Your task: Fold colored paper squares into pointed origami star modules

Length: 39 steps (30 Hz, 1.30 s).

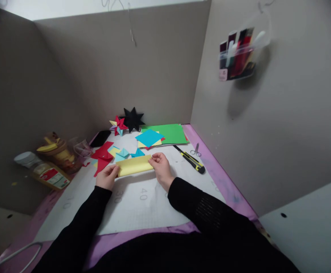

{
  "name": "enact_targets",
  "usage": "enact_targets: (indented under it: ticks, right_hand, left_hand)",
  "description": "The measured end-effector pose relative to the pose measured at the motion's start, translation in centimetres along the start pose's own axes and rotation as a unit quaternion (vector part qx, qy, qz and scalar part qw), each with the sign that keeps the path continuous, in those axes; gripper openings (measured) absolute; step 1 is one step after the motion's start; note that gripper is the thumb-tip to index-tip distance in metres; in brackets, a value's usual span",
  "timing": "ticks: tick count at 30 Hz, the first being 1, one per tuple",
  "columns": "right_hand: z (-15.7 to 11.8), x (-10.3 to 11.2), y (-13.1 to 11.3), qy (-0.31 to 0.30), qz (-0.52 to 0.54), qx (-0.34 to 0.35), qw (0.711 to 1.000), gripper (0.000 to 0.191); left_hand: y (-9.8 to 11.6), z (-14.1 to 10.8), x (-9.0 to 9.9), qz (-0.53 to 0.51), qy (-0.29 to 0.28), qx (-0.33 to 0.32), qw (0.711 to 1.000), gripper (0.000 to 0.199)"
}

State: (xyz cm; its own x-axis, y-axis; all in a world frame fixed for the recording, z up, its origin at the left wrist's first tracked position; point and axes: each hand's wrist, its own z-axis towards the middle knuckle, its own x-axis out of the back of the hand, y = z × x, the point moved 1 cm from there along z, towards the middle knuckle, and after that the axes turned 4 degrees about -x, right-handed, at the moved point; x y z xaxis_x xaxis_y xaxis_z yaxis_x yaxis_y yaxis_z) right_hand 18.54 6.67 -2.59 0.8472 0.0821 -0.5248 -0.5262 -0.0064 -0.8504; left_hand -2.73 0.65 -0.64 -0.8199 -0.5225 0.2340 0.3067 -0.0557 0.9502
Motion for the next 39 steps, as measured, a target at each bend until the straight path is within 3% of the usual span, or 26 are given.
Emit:
enact_targets:
  ticks: [39]
  right_hand:
    - [0.05,0.00,0.00,0.007,-0.022,0.000,1.000,0.029]
  left_hand:
    - [0.51,-0.29,0.06,-0.005,0.000,0.011,1.000,0.042]
